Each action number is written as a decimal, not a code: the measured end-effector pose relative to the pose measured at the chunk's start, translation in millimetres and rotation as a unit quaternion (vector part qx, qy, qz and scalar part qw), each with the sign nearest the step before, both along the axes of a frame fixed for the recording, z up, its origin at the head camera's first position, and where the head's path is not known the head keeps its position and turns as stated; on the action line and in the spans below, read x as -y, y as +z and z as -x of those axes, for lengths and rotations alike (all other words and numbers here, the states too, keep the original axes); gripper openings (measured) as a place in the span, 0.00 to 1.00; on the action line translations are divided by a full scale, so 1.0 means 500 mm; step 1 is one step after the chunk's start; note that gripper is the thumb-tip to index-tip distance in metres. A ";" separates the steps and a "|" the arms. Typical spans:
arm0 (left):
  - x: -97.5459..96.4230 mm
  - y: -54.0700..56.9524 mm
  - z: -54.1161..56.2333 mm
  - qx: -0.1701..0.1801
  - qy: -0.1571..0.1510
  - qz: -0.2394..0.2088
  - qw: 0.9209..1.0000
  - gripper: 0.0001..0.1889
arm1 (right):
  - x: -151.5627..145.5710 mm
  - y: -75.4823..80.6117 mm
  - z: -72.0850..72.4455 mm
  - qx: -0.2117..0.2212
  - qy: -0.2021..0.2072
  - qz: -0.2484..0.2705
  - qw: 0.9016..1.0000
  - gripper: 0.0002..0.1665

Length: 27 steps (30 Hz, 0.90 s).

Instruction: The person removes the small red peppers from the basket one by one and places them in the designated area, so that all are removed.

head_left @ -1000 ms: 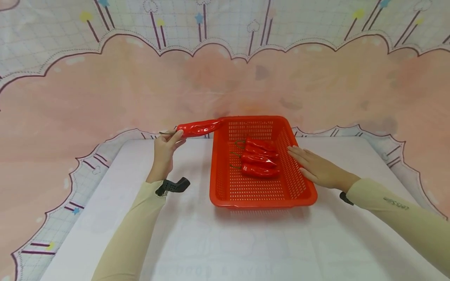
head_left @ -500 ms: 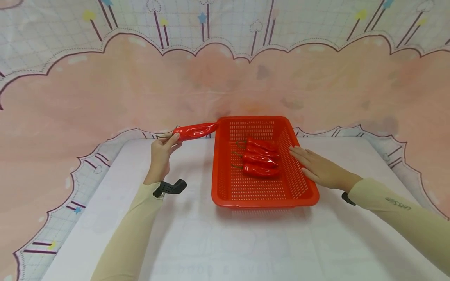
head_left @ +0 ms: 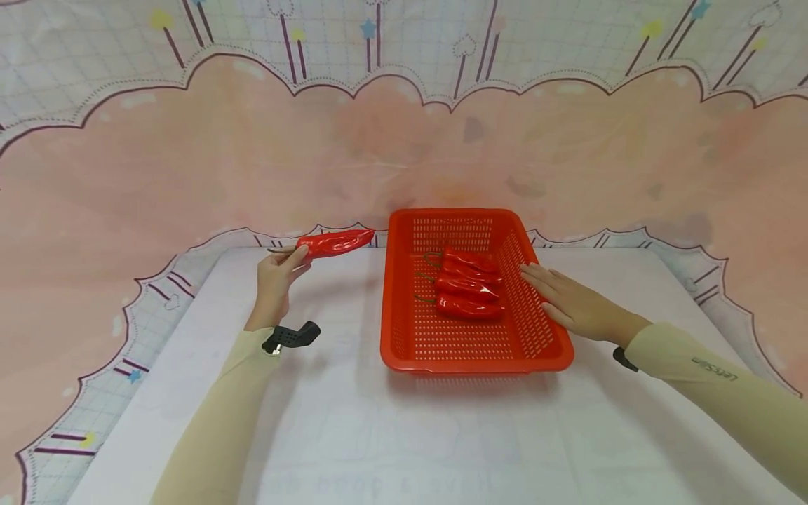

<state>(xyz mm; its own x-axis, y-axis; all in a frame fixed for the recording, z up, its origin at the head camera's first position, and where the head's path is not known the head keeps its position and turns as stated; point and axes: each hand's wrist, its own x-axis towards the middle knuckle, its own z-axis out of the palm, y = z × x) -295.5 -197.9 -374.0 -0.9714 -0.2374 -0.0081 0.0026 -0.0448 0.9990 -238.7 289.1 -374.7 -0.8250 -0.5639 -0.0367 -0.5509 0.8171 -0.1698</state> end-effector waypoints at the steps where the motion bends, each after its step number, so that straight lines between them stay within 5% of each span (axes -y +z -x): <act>1: 0.004 -0.003 0.002 0.004 0.002 0.000 1.000 0.28 | -0.001 0.000 0.000 -0.001 0.002 0.001 1.000 0.39; 15: 0.049 -0.039 0.028 0.083 -0.007 0.072 0.994 0.31 | -0.002 -0.001 0.001 0.006 0.000 0.006 1.000 0.39; 27: 0.059 -0.066 0.055 0.098 -0.040 0.136 0.985 0.33 | -0.001 0.000 0.002 0.010 -0.009 0.000 1.000 0.40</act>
